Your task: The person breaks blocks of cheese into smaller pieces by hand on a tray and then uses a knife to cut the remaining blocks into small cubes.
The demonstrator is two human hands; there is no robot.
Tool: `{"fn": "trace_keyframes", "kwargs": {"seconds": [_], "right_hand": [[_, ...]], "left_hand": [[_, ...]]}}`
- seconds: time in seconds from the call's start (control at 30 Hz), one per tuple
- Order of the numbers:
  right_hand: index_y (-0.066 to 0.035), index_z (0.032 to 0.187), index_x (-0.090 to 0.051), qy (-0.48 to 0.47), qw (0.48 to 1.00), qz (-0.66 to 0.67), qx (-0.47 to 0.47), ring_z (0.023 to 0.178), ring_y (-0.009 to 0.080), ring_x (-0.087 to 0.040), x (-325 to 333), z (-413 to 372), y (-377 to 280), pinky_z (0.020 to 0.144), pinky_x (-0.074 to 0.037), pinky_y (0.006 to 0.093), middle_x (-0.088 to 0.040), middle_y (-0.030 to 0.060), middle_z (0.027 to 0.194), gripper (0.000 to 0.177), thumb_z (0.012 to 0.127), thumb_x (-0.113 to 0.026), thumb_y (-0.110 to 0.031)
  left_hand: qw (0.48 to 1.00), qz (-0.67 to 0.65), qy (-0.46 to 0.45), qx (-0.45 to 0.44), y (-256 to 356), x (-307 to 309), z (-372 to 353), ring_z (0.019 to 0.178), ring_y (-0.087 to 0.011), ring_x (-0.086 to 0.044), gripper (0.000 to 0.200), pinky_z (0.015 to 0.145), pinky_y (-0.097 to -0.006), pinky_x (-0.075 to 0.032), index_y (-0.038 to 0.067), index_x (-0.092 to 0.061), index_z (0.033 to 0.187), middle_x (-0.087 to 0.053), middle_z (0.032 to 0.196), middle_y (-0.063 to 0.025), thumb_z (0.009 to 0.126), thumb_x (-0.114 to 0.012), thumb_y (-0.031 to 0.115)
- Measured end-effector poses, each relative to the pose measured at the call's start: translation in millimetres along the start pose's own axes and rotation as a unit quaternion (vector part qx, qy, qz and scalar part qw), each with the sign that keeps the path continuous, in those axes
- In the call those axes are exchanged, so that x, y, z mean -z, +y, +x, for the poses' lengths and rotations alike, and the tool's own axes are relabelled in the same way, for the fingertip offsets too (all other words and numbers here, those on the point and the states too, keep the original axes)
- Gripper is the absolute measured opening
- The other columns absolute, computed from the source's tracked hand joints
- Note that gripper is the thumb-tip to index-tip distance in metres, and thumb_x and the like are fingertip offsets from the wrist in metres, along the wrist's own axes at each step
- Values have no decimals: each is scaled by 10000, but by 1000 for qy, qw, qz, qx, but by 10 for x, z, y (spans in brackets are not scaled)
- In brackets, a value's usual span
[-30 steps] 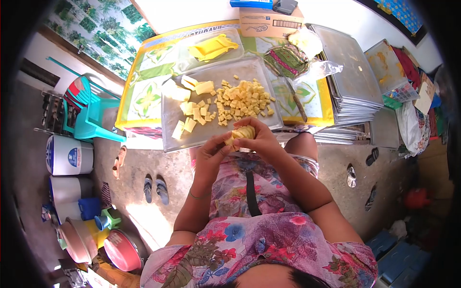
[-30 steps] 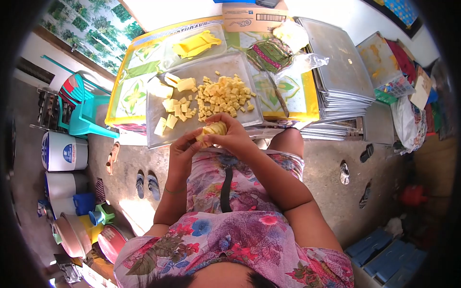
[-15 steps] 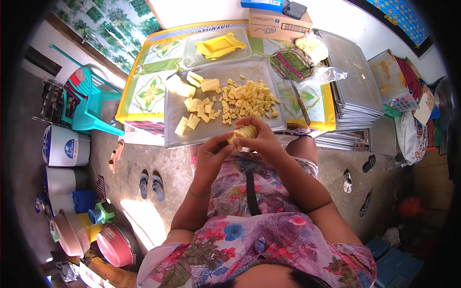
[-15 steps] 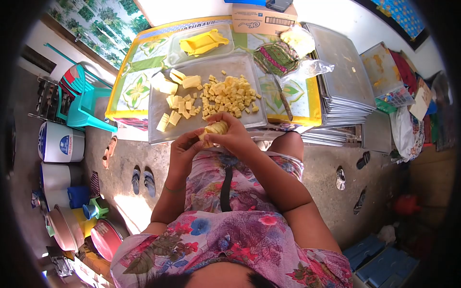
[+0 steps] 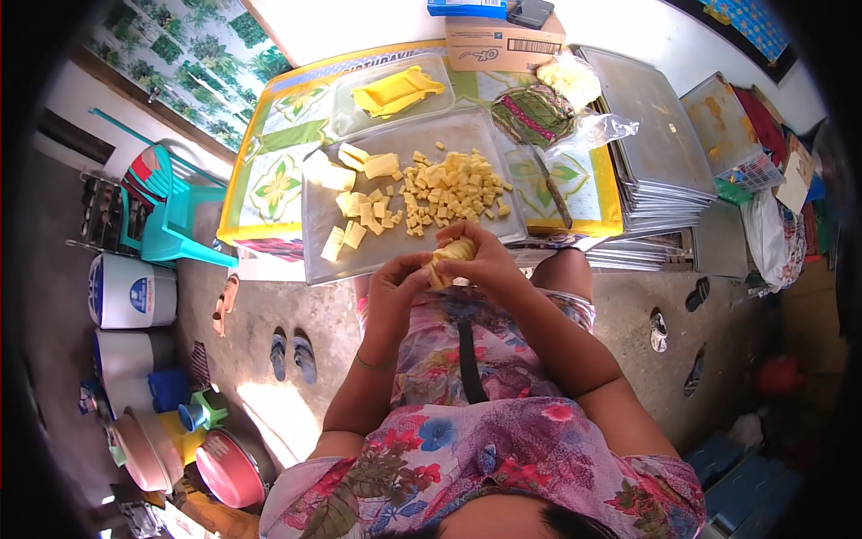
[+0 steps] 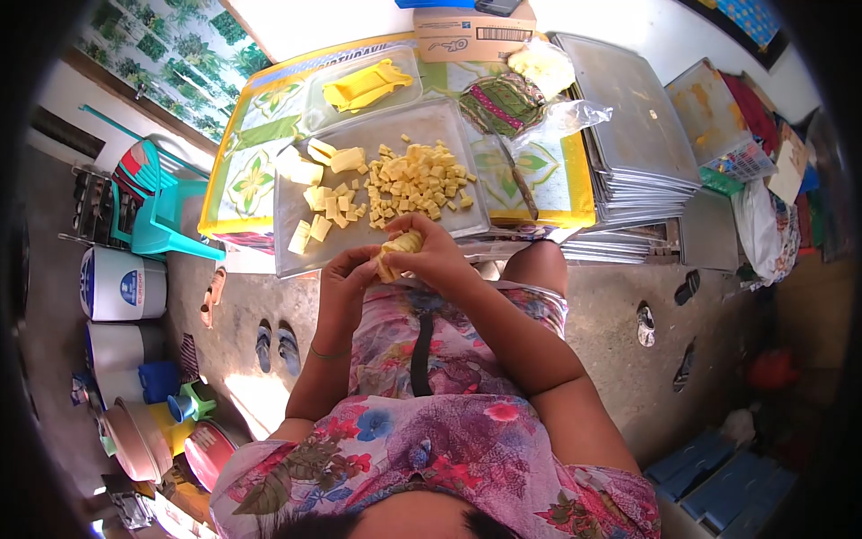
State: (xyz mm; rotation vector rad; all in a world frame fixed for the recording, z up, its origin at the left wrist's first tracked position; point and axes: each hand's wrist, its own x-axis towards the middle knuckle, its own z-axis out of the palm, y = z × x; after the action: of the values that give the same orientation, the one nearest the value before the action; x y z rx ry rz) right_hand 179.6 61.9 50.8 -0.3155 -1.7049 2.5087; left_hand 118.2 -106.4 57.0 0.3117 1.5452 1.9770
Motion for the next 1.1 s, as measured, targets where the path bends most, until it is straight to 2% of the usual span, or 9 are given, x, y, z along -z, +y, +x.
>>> {"fn": "trace_keyframes", "kwargs": {"seconds": [0.17,0.27,0.5,0.6,0.63,0.73,0.77,0.97,1.1], "right_hand": [[-37,1136,-553,1,995,88,-50,840,136,-609,45,-29,-50,719,-512,251,-583,60,953,398,780,-708,-119],[-47,1142,-547,-7,986,144,-80,863,154,-621,82,-2,26,722,-528,277,-586,58,958,364,810,-670,-130],[-58,1148,-536,0,970,211,-122,862,154,-624,92,82,107,710,-536,293,-590,56,961,355,842,-673,-176],[-54,1150,-532,15,986,131,-102,851,141,-615,-26,95,82,721,-522,276,-588,46,957,412,806,-728,-171],[-51,1170,-514,-11,990,99,-104,889,146,-623,-4,143,141,772,-536,286,-590,67,1030,475,774,-762,-132],[-47,1184,-509,-38,996,43,-68,917,135,-606,-94,239,160,790,-516,266,-579,59,1052,543,725,-796,-93],[-39,1171,-525,-33,998,18,-42,881,117,-584,-150,277,160,751,-485,249,-589,48,997,566,687,-814,-95],[-31,1152,-533,-43,993,-110,-26,923,126,-578,-440,541,112,774,-489,251,-579,50,1031,535,689,-799,-71],[-28,1166,-525,-64,995,-44,-61,984,129,-570,-574,753,86,834,-484,255,-566,53,1087,522,704,-770,-23]], "left_hand": [[994,-97,-33,33,24,5,3,911,-180,-651,249,815,-297,-542,-31,-595,1121,-651,1023,-111,906,-547,84],[989,-128,-7,70,-13,24,15,911,-192,-658,272,812,-299,-545,-21,-582,1149,-648,1030,-118,914,-542,110],[992,-110,-42,46,-59,133,53,923,-169,-639,324,823,-277,-521,-16,-572,1171,-650,1040,-111,859,-628,50],[998,-50,-27,18,-30,145,51,921,-163,-633,371,822,-269,-514,-23,-566,1181,-650,1042,-112,825,-663,10],[999,-36,-22,11,-55,188,61,919,-162,-633,380,820,-268,-515,-27,-564,1183,-649,1042,-113,819,-669,4],[999,-25,6,20,-7,260,69,910,-159,-632,392,811,-265,-517,-45,-555,1190,-647,1036,-117,821,-676,8],[999,-26,16,29,11,283,70,908,-158,-631,394,808,-264,-518,-53,-551,1193,-647,1033,-119,825,-676,13],[993,-60,80,-57,-109,610,205,913,-176,-628,380,819,-295,-534,-74,-539,1204,-616,1075,-120,855,-655,18],[989,-123,81,-31,25,740,271,926,-175,-623,436,829,-291,-527,-70,-513,1238,-616,1082,-126,827,-652,-28]]}}
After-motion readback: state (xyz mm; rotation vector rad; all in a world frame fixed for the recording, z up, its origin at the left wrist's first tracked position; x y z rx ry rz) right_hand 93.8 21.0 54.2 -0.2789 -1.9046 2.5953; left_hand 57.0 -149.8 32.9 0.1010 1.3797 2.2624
